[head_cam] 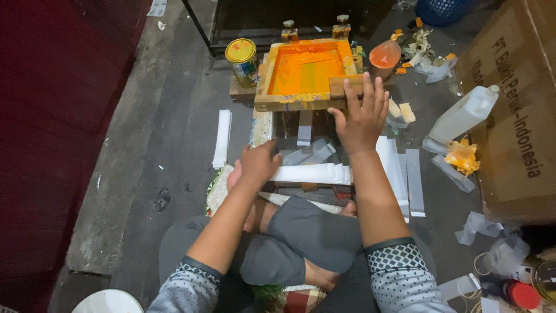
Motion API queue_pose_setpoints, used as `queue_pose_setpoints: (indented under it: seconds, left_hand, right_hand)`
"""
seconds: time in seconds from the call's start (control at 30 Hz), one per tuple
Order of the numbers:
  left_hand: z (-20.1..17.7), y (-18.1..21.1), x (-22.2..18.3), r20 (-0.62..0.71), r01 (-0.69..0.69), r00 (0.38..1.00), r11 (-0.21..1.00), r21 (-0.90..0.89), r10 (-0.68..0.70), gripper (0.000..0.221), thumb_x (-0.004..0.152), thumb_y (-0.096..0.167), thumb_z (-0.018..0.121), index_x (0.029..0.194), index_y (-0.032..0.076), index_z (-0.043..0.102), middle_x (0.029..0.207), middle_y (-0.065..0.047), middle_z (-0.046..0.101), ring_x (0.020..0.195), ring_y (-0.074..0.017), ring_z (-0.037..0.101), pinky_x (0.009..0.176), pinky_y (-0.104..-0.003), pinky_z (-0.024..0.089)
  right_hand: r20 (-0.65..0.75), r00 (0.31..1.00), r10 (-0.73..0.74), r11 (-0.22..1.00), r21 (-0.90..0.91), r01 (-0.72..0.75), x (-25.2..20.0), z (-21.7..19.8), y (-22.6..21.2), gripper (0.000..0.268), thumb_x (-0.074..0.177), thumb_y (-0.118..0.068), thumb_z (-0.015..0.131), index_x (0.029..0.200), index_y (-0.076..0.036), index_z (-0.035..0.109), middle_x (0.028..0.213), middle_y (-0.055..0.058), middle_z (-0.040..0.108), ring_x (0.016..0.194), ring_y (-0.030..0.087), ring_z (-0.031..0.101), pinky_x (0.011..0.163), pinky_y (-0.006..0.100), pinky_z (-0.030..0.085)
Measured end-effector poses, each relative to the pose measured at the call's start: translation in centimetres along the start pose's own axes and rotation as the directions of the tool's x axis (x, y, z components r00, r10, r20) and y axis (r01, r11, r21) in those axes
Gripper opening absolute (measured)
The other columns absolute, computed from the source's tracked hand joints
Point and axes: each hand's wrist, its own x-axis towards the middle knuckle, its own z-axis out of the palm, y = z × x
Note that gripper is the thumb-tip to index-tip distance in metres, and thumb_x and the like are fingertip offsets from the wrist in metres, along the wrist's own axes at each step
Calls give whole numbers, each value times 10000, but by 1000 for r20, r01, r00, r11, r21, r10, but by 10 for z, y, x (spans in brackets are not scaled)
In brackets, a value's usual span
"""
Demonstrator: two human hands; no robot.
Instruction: The person prepares white strips by hand, pulling them from a stack, aligning them, and placing them onto a work surface near a screen-printing frame.
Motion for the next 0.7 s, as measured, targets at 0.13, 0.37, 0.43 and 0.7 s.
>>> queue_pose_setpoints:
  seconds: [0.13, 0.37, 0.43, 0.7]
  left_hand:
    - [-15, 51, 3, -45, -181, 982, 983, 11, 181, 481, 978, 259, 616, 1444, 140, 599, 1443, -107, 631, 1356, -312, 577, 1200, -598, 272]
    - [21, 70, 42, 61, -255, 967, 956, 146, 248, 426, 986, 162, 633, 1411, 169, 609, 1476, -118, 598, 1391, -285, 547, 1195, -521, 345]
    - [34, 67, 50, 70, -249, 968, 951, 182, 240, 433, 988, 154, 618, 1420, 185, 600, 1450, -103, 620, 1363, -257, 578, 1181, -492, 378]
    - [16, 63, 13, -207, -387, 878, 894, 226, 432, 199, 881, 102, 712, 1064, 117, 790, 968, -85, 790, 883, -270, 773, 839, -395, 586]
  right_hand:
    - [-10, 1000, 28, 1000, -14, -28, -3, 2, -2, 796, 880, -282, 913, 1554, -161, 505, 1615, 206, 314, 1497, 483, 207, 1171, 706, 170]
    - [46, 992, 117, 992, 45, -119, -2, 1, -3, 837, 853, -288, 925, 1558, -193, 484, 1630, 189, 291, 1517, 477, 184, 1192, 699, 144]
    - [51, 990, 130, 989, 60, -133, -1, -1, -2, 840, 847, -286, 924, 1555, -195, 482, 1626, 187, 295, 1518, 476, 185, 1191, 701, 144]
    - [112, 978, 174, 978, 94, -185, 0, -10, -6, 826, 783, -212, 969, 1491, -190, 545, 1568, 182, 374, 1502, 453, 249, 1182, 698, 185]
